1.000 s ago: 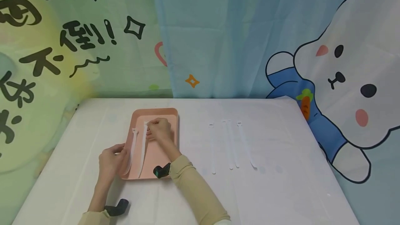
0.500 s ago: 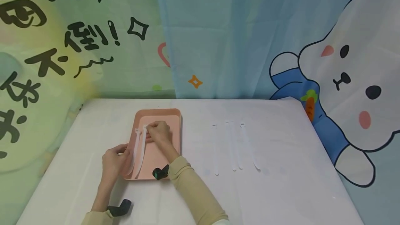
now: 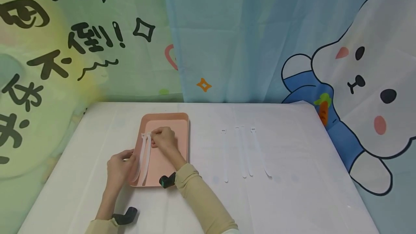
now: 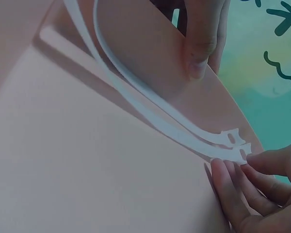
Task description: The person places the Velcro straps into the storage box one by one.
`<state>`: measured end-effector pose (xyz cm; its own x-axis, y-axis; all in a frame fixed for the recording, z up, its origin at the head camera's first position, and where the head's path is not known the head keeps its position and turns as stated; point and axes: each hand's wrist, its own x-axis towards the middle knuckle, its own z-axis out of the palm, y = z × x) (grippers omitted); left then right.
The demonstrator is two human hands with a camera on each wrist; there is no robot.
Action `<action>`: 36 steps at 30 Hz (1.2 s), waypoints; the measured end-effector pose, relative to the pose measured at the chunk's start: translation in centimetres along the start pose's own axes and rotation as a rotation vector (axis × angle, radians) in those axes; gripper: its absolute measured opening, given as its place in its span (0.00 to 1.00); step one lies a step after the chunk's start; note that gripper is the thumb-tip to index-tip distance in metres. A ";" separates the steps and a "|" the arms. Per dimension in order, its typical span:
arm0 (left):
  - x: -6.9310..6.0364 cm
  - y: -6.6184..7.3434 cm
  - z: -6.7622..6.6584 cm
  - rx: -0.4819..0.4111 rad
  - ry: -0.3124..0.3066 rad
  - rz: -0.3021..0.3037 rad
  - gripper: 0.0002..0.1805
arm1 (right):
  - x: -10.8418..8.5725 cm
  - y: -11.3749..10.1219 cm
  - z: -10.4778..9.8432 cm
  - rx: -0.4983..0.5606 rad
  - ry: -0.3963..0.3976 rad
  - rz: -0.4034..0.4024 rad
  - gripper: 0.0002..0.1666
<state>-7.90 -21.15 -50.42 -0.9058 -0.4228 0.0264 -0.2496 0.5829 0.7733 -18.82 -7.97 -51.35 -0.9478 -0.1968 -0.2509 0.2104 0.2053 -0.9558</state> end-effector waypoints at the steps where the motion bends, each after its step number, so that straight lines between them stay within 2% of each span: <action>1: 0.0 0.0 0.0 -0.001 0.000 0.002 0.15 | 0.0 0.0 0.0 -0.003 -0.001 0.000 0.12; 19: 0.1 -0.2 0.3 0.024 -0.006 0.001 0.16 | -0.4 0.3 -1.3 0.019 0.003 -0.002 0.12; 30: 0.1 -0.5 0.1 0.037 0.000 -0.001 0.15 | -1.6 -0.2 -2.5 -0.028 -0.020 0.013 0.10; 36: 0.0 -0.3 0.2 0.035 0.006 0.012 0.15 | -2.8 -1.0 -4.1 -0.006 -0.028 -0.012 0.11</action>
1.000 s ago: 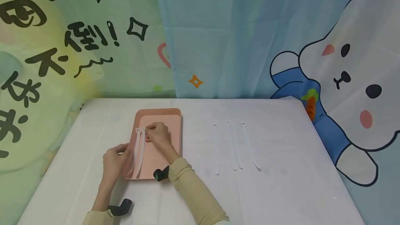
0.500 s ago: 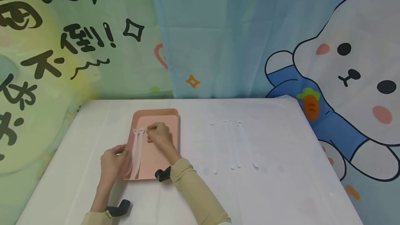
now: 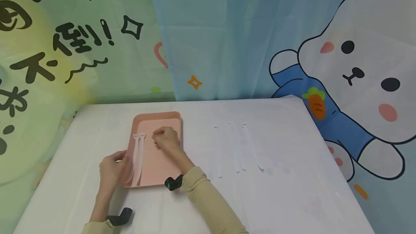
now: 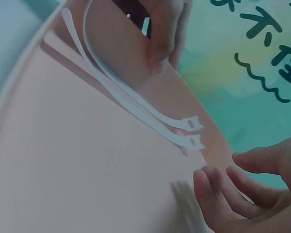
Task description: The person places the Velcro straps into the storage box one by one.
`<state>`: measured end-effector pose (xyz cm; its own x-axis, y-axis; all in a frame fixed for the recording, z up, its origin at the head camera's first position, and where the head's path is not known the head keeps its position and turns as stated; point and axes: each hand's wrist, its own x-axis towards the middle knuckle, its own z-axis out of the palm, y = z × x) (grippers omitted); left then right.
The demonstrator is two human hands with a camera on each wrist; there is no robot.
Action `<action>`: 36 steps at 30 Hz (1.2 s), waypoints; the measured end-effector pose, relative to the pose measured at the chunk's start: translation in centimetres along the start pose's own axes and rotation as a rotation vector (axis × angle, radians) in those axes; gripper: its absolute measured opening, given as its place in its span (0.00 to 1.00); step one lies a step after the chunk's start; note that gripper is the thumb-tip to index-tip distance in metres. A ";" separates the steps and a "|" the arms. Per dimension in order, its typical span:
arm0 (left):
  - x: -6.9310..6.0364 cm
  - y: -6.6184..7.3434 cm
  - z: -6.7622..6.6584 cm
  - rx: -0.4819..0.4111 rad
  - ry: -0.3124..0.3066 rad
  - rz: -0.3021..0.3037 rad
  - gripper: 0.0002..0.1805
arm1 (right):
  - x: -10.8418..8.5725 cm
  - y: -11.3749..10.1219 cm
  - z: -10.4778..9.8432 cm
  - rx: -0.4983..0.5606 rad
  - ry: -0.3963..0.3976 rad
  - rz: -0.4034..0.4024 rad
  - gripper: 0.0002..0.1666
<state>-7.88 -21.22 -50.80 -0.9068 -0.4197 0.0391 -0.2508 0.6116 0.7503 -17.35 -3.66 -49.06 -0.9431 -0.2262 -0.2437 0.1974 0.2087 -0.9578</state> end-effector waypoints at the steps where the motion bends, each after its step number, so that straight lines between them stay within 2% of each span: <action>1: 0.0 0.0 0.0 -0.003 -0.001 0.001 0.15 | -0.2 -0.1 -0.3 0.007 0.000 -0.008 0.12; 7: -0.1 0.4 -0.2 -0.005 0.007 -0.009 0.15 | -1.2 -0.5 -2.0 0.002 0.005 -0.066 0.14; 16: -0.1 0.5 -0.3 0.012 0.033 0.002 0.14 | -2.1 -0.4 -3.8 0.044 0.093 -0.162 0.12; 23: -0.4 0.5 -0.3 0.002 0.013 -0.013 0.15 | -2.5 0.2 -5.3 0.104 0.149 -0.172 0.12; 36: -0.2 0.4 -0.1 0.004 0.018 0.001 0.15 | -2.8 2.5 -9.0 0.070 0.234 -0.133 0.13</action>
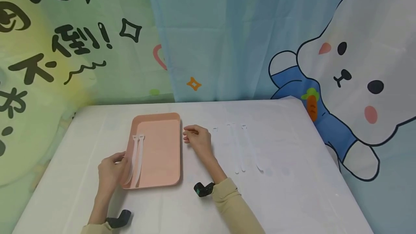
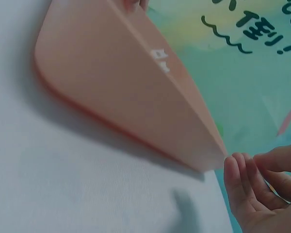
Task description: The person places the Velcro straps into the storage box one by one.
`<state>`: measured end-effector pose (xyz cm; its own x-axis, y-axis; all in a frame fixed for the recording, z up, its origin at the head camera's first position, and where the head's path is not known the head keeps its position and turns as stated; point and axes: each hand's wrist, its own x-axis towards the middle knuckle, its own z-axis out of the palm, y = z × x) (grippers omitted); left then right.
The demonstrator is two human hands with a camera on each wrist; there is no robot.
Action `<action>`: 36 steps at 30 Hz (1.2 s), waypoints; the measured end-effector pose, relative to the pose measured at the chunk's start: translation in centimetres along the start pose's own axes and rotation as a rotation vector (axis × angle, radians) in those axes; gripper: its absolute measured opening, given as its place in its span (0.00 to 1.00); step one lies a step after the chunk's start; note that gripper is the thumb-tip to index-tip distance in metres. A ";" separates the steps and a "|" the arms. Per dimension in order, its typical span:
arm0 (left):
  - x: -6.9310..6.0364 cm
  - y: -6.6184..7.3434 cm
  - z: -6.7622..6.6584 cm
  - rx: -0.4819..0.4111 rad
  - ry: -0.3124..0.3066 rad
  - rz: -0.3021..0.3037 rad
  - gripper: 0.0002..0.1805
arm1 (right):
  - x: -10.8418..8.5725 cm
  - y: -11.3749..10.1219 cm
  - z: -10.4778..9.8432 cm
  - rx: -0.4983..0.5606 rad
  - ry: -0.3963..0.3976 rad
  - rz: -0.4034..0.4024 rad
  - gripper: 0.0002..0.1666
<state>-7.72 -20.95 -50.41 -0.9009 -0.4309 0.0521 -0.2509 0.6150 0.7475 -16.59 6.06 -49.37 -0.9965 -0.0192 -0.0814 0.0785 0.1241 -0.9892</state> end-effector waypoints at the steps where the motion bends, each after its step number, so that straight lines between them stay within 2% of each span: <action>1: 0.0 0.0 0.0 0.001 0.003 0.002 0.15 | 0.0 0.2 -0.2 -0.001 0.008 0.000 0.13; 10: -0.1 0.0 -0.2 -0.006 -0.010 -0.002 0.15 | 0.0 1.8 -2.2 -0.070 0.072 0.032 0.12; 21: -0.1 0.0 -0.3 -0.003 -0.011 -0.009 0.15 | 0.2 2.9 -5.0 -0.013 0.227 0.096 0.18; 26: 0.0 0.0 -0.2 -0.007 -0.017 -0.011 0.15 | 0.3 3.2 -6.3 -0.113 0.284 0.114 0.20; 30: 0.0 0.0 -0.3 -0.005 -0.023 -0.008 0.15 | 0.5 3.5 -7.1 -0.180 0.296 0.137 0.21; 36: 0.0 0.0 -0.3 -0.006 -0.031 -0.008 0.15 | 1.0 4.1 -7.6 -0.188 0.277 0.155 0.22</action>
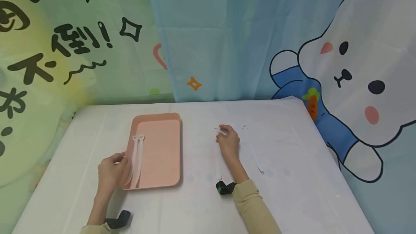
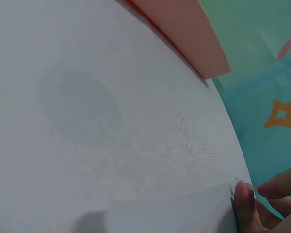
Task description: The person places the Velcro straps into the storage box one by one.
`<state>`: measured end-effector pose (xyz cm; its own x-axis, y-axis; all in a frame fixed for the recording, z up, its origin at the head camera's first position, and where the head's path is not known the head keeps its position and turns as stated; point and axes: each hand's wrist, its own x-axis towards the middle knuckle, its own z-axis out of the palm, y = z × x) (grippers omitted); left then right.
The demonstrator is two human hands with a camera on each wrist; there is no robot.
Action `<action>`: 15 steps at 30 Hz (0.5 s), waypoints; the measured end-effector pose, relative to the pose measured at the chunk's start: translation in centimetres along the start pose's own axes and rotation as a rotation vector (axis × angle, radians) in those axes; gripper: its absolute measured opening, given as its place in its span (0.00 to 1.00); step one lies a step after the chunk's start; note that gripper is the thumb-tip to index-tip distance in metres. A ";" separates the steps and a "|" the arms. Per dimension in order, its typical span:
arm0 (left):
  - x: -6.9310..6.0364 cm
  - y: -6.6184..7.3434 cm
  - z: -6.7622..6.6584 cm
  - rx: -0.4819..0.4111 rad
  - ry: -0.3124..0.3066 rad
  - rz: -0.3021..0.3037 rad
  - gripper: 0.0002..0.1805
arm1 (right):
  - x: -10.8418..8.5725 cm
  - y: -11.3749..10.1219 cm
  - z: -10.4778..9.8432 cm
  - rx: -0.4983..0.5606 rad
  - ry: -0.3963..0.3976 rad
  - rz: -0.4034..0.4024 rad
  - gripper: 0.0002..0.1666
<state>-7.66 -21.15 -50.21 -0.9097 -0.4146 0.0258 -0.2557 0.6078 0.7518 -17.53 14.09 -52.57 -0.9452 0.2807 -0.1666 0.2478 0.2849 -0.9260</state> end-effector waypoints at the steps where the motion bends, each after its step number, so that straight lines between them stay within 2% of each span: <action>1: 0.0 0.0 0.0 -0.001 0.000 -0.001 0.15 | 0.1 0.0 0.0 -0.001 -0.001 0.004 0.22; 7: -0.1 0.0 -0.1 0.001 -0.007 -0.007 0.15 | 0.7 0.0 0.2 0.007 -0.028 0.027 0.23; 15: 0.0 0.2 0.0 -0.002 0.001 -0.001 0.16 | 1.1 -0.5 0.1 0.028 -0.069 0.010 0.23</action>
<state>-7.68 -21.04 -50.04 -0.9090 -0.4159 0.0254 -0.2561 0.6059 0.7531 -18.67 14.15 -52.35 -0.9553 0.2196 -0.1980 0.2522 0.2559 -0.9332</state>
